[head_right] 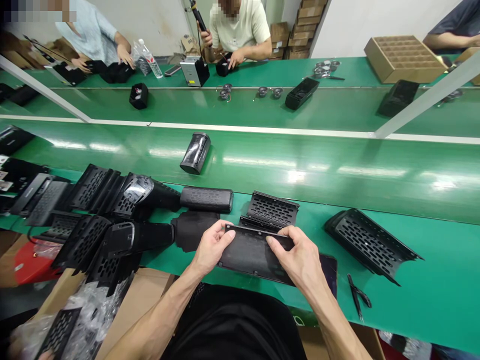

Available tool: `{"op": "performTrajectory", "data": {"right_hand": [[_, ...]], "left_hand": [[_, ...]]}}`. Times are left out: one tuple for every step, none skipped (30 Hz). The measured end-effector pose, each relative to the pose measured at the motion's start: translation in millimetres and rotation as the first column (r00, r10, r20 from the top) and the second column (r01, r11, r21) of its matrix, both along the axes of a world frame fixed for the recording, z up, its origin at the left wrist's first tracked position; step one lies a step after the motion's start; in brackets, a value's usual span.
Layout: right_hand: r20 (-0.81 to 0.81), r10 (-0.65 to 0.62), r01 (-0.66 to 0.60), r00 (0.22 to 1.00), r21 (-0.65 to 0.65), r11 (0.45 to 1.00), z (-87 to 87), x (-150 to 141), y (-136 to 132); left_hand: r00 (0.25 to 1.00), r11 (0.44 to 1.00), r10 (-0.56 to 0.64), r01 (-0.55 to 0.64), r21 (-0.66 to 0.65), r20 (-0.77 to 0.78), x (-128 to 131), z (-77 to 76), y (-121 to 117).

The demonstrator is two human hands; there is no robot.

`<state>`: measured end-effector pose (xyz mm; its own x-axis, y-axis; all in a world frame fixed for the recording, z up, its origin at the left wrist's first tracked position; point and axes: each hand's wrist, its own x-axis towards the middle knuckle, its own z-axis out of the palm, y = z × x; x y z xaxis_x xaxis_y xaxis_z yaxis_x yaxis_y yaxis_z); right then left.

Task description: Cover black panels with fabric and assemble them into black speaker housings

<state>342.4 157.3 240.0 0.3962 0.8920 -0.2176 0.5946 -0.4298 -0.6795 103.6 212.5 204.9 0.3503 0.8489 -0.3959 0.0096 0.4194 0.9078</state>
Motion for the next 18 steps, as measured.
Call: {"op": "performTrajectory", "data": {"right_hand": [[-0.008, 0.004, -0.004, 1.000, 0.002, 1.000, 0.4, 0.5, -0.4], [-0.016, 0.007, -0.007, 1.000, 0.003, 1.000, 0.7, 1.2, -0.8], [-0.023, 0.009, -0.009, 1.000, 0.006, 1.000, 0.9, 1.9, -1.2], [-0.029, 0.010, -0.010, 1.000, 0.010, 1.000, 0.7, 2.5, -1.7], [-0.033, 0.011, -0.011, 0.999, 0.017, 1.000, 0.4, 2.9, -2.1], [-0.035, 0.011, -0.010, 0.999, 0.025, 1.000, -0.2, 3.1, -2.4], [-0.036, 0.009, -0.008, 0.999, 0.036, 0.999, -1.0, 2.9, -2.6], [-0.037, 0.008, -0.006, 0.999, 0.046, 0.999, -1.8, 2.4, -2.6], [-0.038, 0.007, -0.005, 0.999, 0.054, 0.999, -2.5, 1.7, -2.4], [-0.039, 0.004, -0.002, 0.999, 0.059, 0.998, -3.1, 0.7, -2.1], [-0.041, 0.002, 0.001, 0.999, 0.061, 0.998, -3.2, -0.3, -1.6], [-0.044, -0.001, 0.004, 0.999, 0.062, 0.998, -3.0, -1.3, -1.1], [-0.049, -0.003, 0.006, 0.999, 0.061, 0.998, -2.4, -2.1, -0.6], [-0.059, -0.005, 0.008, 0.998, 0.059, 0.998, -1.4, -2.7, -0.1], [-0.072, -0.006, 0.010, 0.997, 0.058, 0.998, -0.2, -2.8, 0.2], [-0.090, -0.007, 0.012, 0.996, 0.055, 0.998, 1.0, -2.6, 0.3], [-0.112, -0.010, 0.015, 0.994, 0.049, 0.999, 2.0, -1.9, 0.1], [-0.138, -0.013, 0.019, 0.990, 0.041, 0.999, 2.4, -0.8, -0.4]], "left_hand": [[1.000, 1.000, 0.000, 0.000, 0.000, -0.002, -0.1, -0.2, 0.2], [1.000, 1.000, 0.000, 0.000, 0.000, -0.002, -0.2, -0.4, 0.3], [1.000, 1.000, -0.002, 0.002, 0.001, -0.001, -0.3, -0.6, 0.2], [1.000, 1.000, -0.004, 0.004, 0.001, 0.001, -0.4, -0.8, 0.0], [1.000, 1.000, -0.007, 0.007, 0.002, 0.003, -0.6, -1.2, -0.2], [1.000, 1.000, -0.009, 0.009, 0.003, 0.004, -0.9, -1.6, -0.5], [1.000, 1.000, -0.011, 0.011, 0.005, 0.004, -1.3, -2.1, -0.8], [1.000, 1.000, -0.011, 0.011, 0.006, 0.002, -1.8, -2.8, -1.1], [1.000, 1.000, -0.009, 0.009, 0.009, -0.001, -2.4, -3.6, -1.2], [1.000, 1.000, -0.005, 0.005, 0.011, -0.006, -2.9, -4.4, -1.2], [1.000, 1.000, 0.001, -0.001, 0.013, -0.012, -3.5, -5.0, -1.0], [1.000, 1.000, 0.007, -0.007, 0.014, -0.018, -4.1, -5.5, -0.7], [1.000, 1.000, 0.013, -0.013, 0.015, -0.022, -4.6, -5.7, -0.3], [1.000, 1.000, 0.019, -0.018, 0.014, -0.025, -5.1, -5.6, 0.2], [0.999, 1.000, 0.023, -0.023, 0.013, -0.026, -5.5, -5.2, 0.8], [0.999, 1.000, 0.025, -0.024, 0.012, -0.026, -5.9, -4.6, 1.3], [0.999, 1.000, 0.025, -0.025, 0.010, -0.025, -6.4, -3.8, 1.8], [0.999, 1.000, 0.025, -0.025, 0.008, -0.022, -6.8, -2.9, 2.2]]}}
